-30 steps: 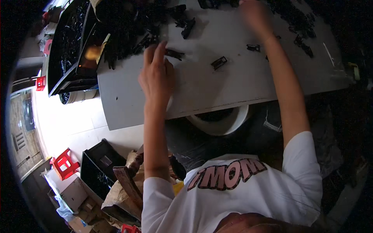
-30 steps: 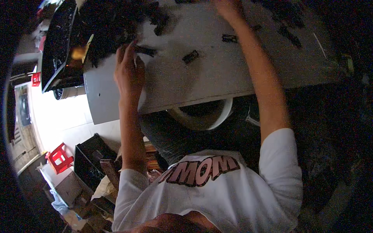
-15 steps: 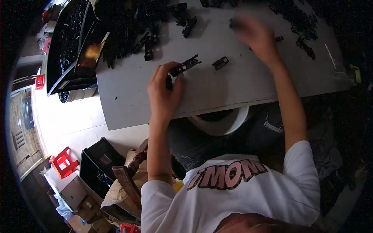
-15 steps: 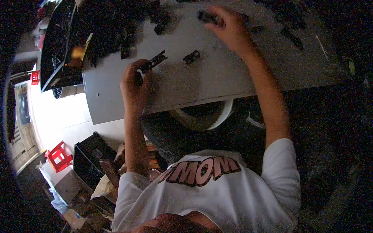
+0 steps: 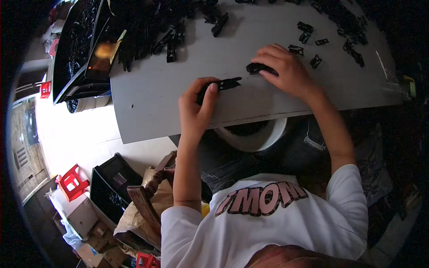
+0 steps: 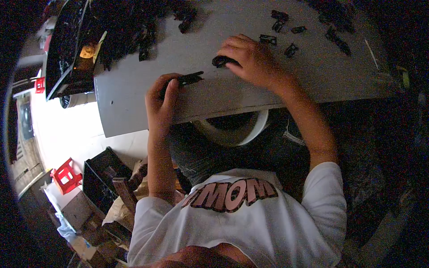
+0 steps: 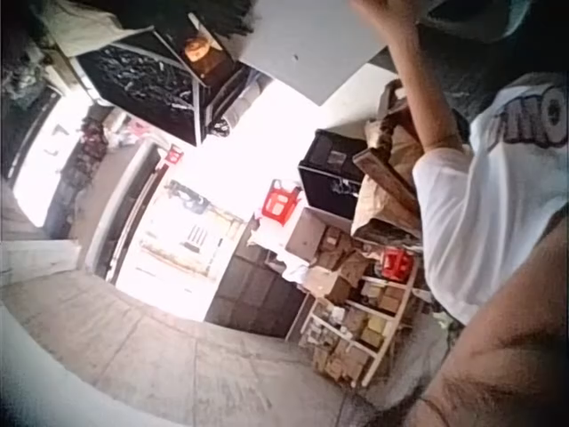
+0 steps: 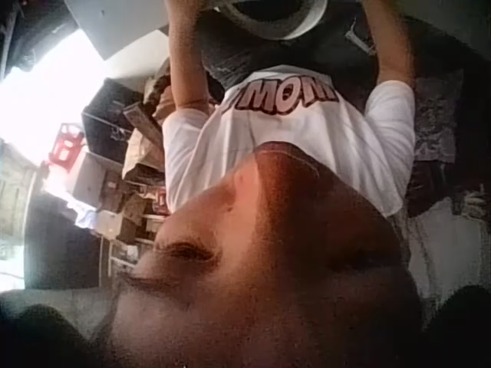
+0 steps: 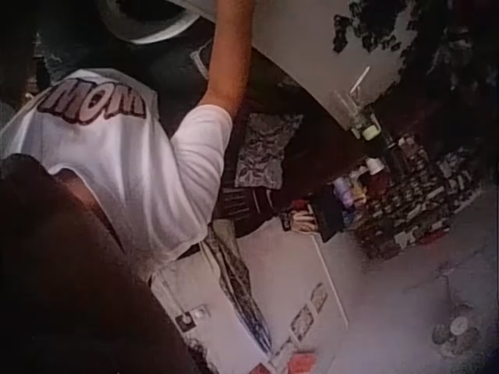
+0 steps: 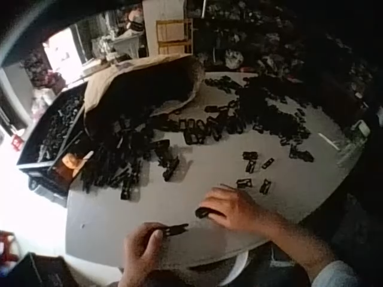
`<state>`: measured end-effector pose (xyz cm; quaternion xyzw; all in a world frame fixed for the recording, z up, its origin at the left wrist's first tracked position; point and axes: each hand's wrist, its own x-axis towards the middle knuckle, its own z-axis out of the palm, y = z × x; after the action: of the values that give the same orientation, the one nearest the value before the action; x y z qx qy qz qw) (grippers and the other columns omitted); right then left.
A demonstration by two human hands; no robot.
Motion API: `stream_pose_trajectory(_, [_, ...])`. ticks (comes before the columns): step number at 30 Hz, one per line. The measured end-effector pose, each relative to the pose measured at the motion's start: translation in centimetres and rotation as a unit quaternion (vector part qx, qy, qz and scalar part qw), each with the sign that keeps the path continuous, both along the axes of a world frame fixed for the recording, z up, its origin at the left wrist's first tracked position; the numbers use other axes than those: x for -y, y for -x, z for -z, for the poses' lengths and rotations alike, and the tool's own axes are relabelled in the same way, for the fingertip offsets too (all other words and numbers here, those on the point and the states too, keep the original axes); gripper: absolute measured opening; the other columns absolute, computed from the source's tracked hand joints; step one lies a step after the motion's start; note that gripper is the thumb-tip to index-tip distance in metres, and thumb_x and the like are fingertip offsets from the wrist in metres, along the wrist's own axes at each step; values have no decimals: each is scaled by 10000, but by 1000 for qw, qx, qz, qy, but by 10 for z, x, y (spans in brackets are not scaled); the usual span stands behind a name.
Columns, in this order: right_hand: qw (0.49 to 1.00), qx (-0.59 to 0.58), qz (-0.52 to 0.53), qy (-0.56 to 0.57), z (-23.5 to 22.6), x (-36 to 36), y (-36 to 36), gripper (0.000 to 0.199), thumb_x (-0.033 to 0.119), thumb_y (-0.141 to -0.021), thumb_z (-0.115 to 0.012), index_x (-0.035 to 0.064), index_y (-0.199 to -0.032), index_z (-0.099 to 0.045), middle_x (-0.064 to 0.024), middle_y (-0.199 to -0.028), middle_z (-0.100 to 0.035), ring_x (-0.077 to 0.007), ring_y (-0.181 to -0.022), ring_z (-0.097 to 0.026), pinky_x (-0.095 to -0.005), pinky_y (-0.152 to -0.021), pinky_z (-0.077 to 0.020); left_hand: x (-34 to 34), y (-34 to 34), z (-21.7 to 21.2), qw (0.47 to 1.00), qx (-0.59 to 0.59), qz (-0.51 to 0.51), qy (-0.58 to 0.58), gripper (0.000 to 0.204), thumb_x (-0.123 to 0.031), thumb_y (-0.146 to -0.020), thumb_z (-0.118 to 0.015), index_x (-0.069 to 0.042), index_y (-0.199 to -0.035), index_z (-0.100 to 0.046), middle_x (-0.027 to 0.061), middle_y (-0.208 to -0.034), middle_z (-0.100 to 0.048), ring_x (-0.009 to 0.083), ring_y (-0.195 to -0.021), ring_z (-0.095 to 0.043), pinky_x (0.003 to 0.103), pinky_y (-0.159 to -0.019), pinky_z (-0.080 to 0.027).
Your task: Assembling and sorting small black plastic components on a white workbench.
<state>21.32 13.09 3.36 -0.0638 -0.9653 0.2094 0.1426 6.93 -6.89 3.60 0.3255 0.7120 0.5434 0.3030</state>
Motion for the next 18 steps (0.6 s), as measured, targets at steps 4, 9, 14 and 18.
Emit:
stream_pose_trajectory(4, [998, -3, 55, 14, 0, 10, 2, 317, 28, -706, -679, 30, -1012, -594, -99, -1033, -566, -270, -957, -575, -348, -799, -489, -11, -1, 3, 999, 24, -29, -27, 184, -128, -894, -550, 11, -994, -618, 52, -735, -635, 93, -683, -587, 232, -656, -454])
stream_pose_trajectory(9, [993, -56, 40, 96, -15, 38, 9, 306, 20, -703, -671, 12, -994, -575, -118, -991, -556, -289, -904, -584, -361, -762, -496, -18, -5, 8, 998, -42, -41, 3, 160, -108, -871, -568, 2, -961, -643, 84, -688, -648, 113, -662, -632, 254, -609, -474])
stream_pose_trajectory(14, [997, -49, 10, 59, -19, 48, 15, 303, -7, -692, -666, 4, -983, -579, -117, -974, -546, -295, -903, -570, -370, -752, -490, -21, -9, 12, 990, -136, -23, -22, 167, -129, -859, -579, -12, -949, -657, 153, -738, -654, 222, -657, -653, 306, -610, -488])
stream_pose_trajectory(18, [999, -43, 17, 22, -20, 59, 15, 317, -18, -678, -678, -12, -980, -581, -124, -991, -545, -292, -891, -571, -364, -739, -493, -24, -18, 10, 980, -196, 28, -21, 251, -118, -826, -610, -43, -1066, -608, 184, -805, -641, 337, -687, -625, 354, -641, -490])
